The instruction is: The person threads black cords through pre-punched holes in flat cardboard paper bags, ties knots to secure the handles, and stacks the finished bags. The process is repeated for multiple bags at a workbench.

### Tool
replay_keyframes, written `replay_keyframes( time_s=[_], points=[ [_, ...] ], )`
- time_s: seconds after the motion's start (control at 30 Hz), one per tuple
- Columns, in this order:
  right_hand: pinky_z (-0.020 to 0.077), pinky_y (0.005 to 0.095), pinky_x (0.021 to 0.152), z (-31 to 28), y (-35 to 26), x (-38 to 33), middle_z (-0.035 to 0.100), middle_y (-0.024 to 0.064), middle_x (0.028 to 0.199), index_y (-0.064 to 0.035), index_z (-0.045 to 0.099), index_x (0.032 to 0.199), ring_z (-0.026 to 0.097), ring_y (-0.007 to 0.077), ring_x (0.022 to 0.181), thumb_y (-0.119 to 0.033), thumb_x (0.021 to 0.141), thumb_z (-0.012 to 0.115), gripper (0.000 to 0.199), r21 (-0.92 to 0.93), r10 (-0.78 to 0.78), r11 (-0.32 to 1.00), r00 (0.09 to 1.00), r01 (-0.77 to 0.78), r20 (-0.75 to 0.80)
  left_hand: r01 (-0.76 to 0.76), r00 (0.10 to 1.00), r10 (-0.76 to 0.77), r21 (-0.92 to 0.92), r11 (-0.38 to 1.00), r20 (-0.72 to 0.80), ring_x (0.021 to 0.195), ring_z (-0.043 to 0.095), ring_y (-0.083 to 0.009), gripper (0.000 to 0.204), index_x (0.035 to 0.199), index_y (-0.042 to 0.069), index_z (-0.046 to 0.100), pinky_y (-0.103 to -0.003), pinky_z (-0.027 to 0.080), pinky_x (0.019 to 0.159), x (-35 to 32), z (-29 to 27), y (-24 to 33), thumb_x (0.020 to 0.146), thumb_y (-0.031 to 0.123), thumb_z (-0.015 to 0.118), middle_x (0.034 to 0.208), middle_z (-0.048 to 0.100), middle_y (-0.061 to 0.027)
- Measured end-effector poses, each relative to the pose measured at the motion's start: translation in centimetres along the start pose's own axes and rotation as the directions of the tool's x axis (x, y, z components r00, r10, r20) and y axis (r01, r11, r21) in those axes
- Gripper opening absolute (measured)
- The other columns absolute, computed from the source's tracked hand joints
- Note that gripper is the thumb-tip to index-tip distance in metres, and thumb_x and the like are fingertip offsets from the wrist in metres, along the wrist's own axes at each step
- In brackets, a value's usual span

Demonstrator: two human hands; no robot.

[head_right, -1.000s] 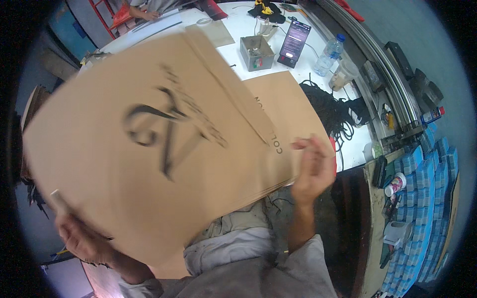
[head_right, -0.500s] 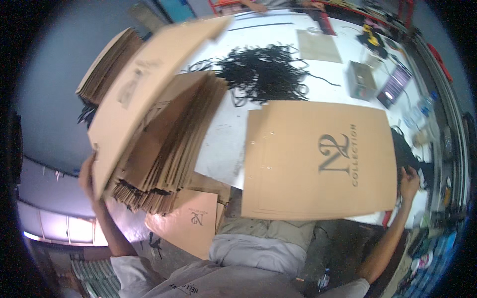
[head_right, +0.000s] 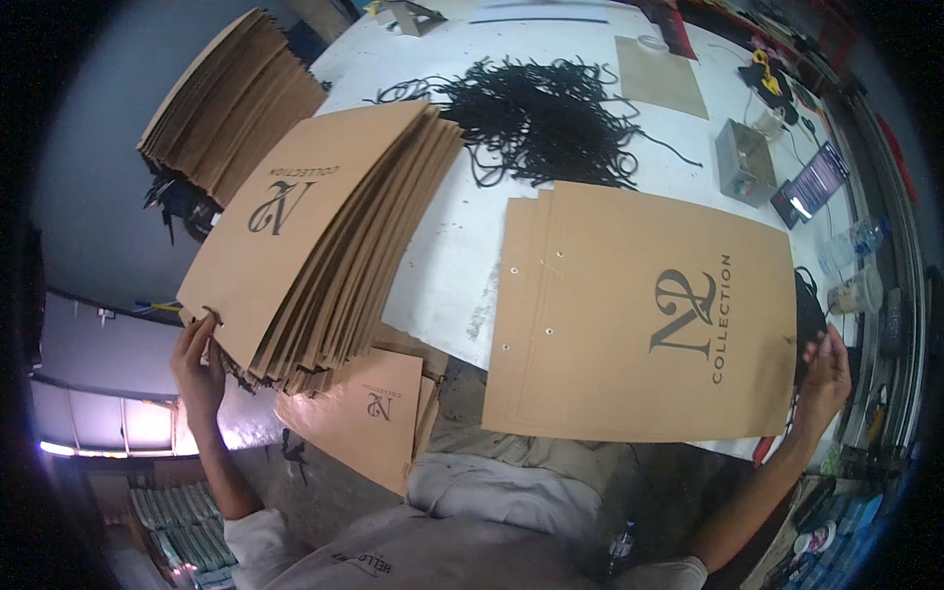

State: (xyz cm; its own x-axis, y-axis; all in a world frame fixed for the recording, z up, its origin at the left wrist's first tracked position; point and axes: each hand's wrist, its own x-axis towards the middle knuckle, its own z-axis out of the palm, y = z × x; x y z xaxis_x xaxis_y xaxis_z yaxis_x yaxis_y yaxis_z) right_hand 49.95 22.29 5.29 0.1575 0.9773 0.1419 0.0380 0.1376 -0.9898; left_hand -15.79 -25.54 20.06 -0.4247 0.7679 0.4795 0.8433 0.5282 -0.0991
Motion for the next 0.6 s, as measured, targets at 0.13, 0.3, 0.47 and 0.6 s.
replay_keyframes(
  time_s=[0.13,0.3,0.47,0.6],
  points=[
    [0.0528,0.0245,0.073,7.1,-3.1,-5.4,0.069,0.0094,0.104,0.0038,0.065,0.123,0.067,0.0120,0.089,-0.006,0.101,0.066,0.025,-0.067,-0.183,0.978,0.965,0.198,0.186,0.073,0.994,-0.082,-0.130,0.989,-0.065,0.122,0.062,-0.0370,0.032,0.126,-0.001,0.068,-0.045,0.047,0.105,-0.3,-1.0,2.3,0.094,0.000,0.062,0.129,0.067,-0.0208],
    [0.0531,0.0315,0.072,14.2,-3.9,-9.3,0.065,0.0141,0.094,0.0042,0.067,0.108,0.067,0.0218,0.083,0.000,0.091,0.071,0.018,-0.474,-0.077,0.795,0.837,0.379,0.541,-0.095,0.843,-0.026,-0.197,0.976,-0.538,0.146,0.038,-0.0399,0.063,0.153,0.000,0.038,-0.053,0.034,0.118,-4.7,4.3,7.1,0.101,0.029,0.059,0.159,0.037,-0.0255],
    [0.0511,0.0390,0.077,16.6,-2.7,-11.9,0.061,0.0189,0.096,0.0040,0.067,0.103,0.063,0.0321,0.085,-0.003,0.083,0.075,0.022,-0.559,-0.079,0.632,0.762,0.537,0.643,0.392,0.733,-0.584,-0.485,0.781,-0.348,0.154,0.022,-0.0331,0.072,0.160,-0.002,0.018,-0.047,0.019,0.126,-10.3,14.6,9.9,0.107,0.044,0.035,0.165,0.024,-0.0232],
    [0.0491,0.0426,0.086,19.4,-3.8,-13.5,0.062,0.0187,0.099,0.0032,0.067,0.102,0.061,0.0352,0.094,-0.007,0.084,0.076,0.023,-0.525,-0.088,0.705,0.793,0.477,0.602,0.386,0.548,-0.834,-0.863,0.325,-0.069,0.147,0.034,-0.0319,0.076,0.160,0.001,0.017,-0.043,0.022,0.122,-12.8,21.6,14.1,0.107,0.050,0.040,0.157,0.034,-0.0220]
  ],
)
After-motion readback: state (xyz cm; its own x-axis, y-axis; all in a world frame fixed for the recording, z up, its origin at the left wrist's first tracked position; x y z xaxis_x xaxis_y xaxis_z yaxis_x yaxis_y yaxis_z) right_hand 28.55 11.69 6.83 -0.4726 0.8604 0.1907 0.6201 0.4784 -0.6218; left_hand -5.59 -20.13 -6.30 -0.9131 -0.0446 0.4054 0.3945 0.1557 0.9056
